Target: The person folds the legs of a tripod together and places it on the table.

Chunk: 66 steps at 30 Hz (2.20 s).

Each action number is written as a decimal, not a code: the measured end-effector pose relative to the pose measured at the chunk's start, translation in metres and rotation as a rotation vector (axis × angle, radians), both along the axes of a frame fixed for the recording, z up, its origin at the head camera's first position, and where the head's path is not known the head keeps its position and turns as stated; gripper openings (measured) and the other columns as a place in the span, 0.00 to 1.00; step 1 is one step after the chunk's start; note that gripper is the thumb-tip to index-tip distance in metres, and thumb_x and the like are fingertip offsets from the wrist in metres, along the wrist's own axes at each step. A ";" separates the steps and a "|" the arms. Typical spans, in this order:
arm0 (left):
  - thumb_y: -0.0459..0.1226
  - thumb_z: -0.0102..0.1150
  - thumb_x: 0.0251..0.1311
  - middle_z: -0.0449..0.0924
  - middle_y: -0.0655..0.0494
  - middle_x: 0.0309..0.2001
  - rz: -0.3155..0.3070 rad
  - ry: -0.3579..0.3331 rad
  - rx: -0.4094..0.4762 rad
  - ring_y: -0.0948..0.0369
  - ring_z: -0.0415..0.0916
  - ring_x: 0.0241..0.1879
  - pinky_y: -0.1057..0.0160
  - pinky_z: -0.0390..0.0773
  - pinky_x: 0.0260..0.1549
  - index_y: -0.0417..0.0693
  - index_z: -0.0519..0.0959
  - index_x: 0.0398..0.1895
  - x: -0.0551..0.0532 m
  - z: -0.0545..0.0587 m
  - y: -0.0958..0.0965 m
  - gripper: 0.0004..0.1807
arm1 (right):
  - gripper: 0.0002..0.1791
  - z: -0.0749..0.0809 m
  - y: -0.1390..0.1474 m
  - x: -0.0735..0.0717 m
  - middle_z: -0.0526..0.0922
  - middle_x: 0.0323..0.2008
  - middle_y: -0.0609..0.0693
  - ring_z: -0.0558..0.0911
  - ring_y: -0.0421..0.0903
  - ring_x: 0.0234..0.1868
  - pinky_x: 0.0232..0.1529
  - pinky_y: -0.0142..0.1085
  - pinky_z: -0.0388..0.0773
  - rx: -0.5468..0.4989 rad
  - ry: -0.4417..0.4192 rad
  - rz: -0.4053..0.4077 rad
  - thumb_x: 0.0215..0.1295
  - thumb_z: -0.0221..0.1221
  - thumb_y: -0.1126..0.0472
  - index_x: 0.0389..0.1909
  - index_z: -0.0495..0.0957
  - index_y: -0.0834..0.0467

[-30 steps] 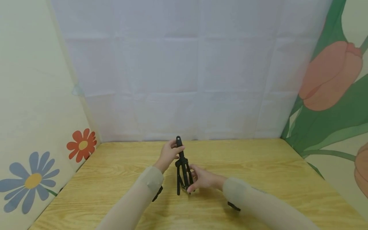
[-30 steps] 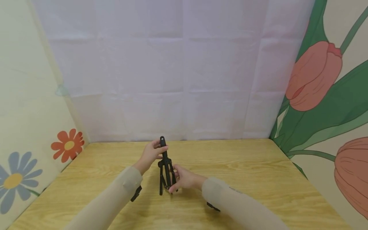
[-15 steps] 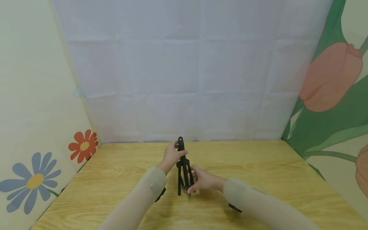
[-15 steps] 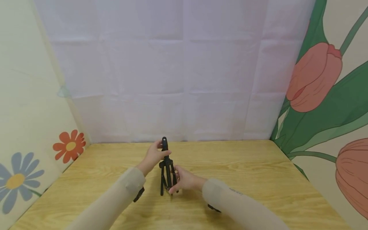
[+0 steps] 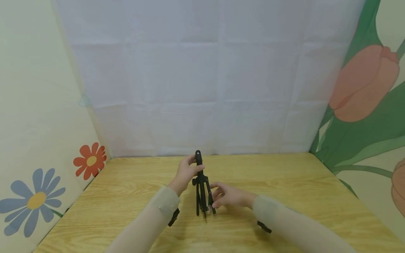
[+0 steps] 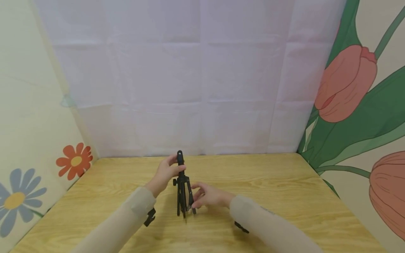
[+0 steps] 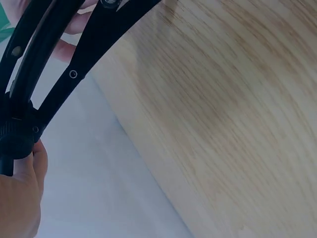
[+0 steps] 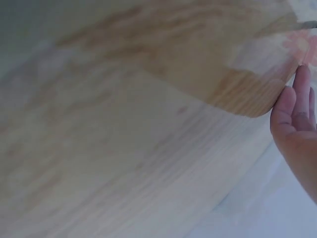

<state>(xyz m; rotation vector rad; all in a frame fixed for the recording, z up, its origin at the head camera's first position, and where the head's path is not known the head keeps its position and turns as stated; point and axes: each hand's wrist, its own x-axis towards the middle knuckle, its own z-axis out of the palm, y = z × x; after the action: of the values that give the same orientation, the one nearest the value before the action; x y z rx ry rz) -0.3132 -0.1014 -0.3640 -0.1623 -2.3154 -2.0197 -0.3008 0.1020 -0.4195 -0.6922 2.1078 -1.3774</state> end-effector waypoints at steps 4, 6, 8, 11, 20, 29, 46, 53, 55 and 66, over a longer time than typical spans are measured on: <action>0.27 0.59 0.67 0.72 0.33 0.65 -0.047 0.002 0.048 0.46 0.81 0.53 0.51 0.82 0.53 0.32 0.67 0.69 0.000 0.001 -0.002 0.28 | 0.38 0.001 0.003 -0.002 0.78 0.53 0.57 0.81 0.55 0.54 0.43 0.42 0.77 0.037 0.007 -0.004 0.66 0.65 0.63 0.73 0.59 0.64; 0.26 0.58 0.67 0.72 0.33 0.64 -0.071 0.012 0.064 0.48 0.81 0.53 0.51 0.82 0.53 0.32 0.68 0.68 0.000 0.002 -0.003 0.27 | 0.39 0.001 0.003 -0.002 0.77 0.55 0.59 0.80 0.57 0.57 0.45 0.44 0.78 0.042 0.014 -0.001 0.66 0.65 0.63 0.73 0.59 0.65; 0.26 0.57 0.67 0.73 0.33 0.63 -0.094 0.022 0.079 0.49 0.81 0.53 0.52 0.82 0.52 0.31 0.69 0.67 -0.001 0.002 -0.004 0.25 | 0.39 0.001 0.003 -0.002 0.76 0.58 0.61 0.79 0.59 0.58 0.47 0.47 0.79 0.044 0.017 0.003 0.66 0.66 0.63 0.73 0.58 0.65; 0.24 0.54 0.69 0.73 0.32 0.63 -0.136 0.041 0.105 0.45 0.80 0.55 0.53 0.82 0.52 0.29 0.68 0.66 -0.003 0.000 -0.006 0.23 | 0.40 0.003 0.004 -0.002 0.75 0.61 0.63 0.78 0.61 0.60 0.49 0.50 0.79 0.041 0.007 0.007 0.66 0.65 0.63 0.74 0.57 0.66; 0.22 0.45 0.71 0.66 0.28 0.67 -0.247 0.053 0.167 0.34 0.70 0.64 0.49 0.77 0.59 0.26 0.58 0.71 -0.005 -0.002 -0.009 0.26 | 0.42 0.006 0.004 -0.002 0.72 0.64 0.67 0.76 0.62 0.62 0.57 0.53 0.78 0.016 -0.010 0.028 0.66 0.65 0.65 0.75 0.54 0.69; 0.23 0.42 0.73 0.63 0.29 0.70 -0.319 0.054 0.120 0.37 0.69 0.66 0.46 0.71 0.64 0.28 0.55 0.74 -0.008 -0.001 -0.010 0.28 | 0.40 0.001 -0.003 -0.004 0.77 0.61 0.68 0.78 0.61 0.61 0.62 0.50 0.75 -0.033 0.009 0.100 0.67 0.64 0.67 0.74 0.54 0.70; 0.24 0.49 0.71 0.69 0.34 0.68 -0.235 0.024 0.094 0.48 0.82 0.55 0.47 0.78 0.58 0.34 0.57 0.75 -0.007 -0.011 -0.014 0.30 | 0.35 -0.002 -0.015 0.001 0.84 0.51 0.59 0.82 0.49 0.51 0.57 0.45 0.78 -0.029 0.029 0.024 0.62 0.68 0.68 0.67 0.63 0.71; 0.22 0.48 0.70 0.69 0.29 0.66 -0.183 0.026 0.122 0.50 0.84 0.47 0.48 0.81 0.54 0.32 0.61 0.71 -0.009 -0.014 -0.012 0.27 | 0.46 -0.002 -0.018 0.004 0.81 0.53 0.58 0.80 0.51 0.54 0.64 0.50 0.72 0.039 0.045 -0.014 0.55 0.72 0.70 0.71 0.55 0.70; 0.22 0.48 0.70 0.70 0.29 0.65 -0.174 0.025 0.122 0.50 0.84 0.47 0.49 0.81 0.54 0.31 0.62 0.70 -0.010 -0.014 -0.011 0.25 | 0.49 -0.002 -0.018 0.005 0.80 0.54 0.59 0.79 0.51 0.56 0.65 0.51 0.71 0.038 0.046 -0.013 0.54 0.72 0.71 0.72 0.54 0.69; 0.22 0.48 0.70 0.72 0.30 0.63 -0.157 0.050 0.106 0.53 0.85 0.45 0.50 0.82 0.52 0.30 0.66 0.65 -0.010 -0.013 -0.012 0.21 | 0.51 0.001 -0.016 0.005 0.78 0.60 0.61 0.79 0.54 0.60 0.67 0.54 0.69 0.066 0.081 -0.009 0.55 0.73 0.68 0.75 0.51 0.66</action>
<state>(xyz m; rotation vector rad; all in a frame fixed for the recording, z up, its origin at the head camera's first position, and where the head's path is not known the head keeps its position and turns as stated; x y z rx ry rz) -0.3232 -0.1136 -0.3775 -0.3952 -2.2238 -2.1769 -0.2954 0.0857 -0.4185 -0.7242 2.2114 -1.2979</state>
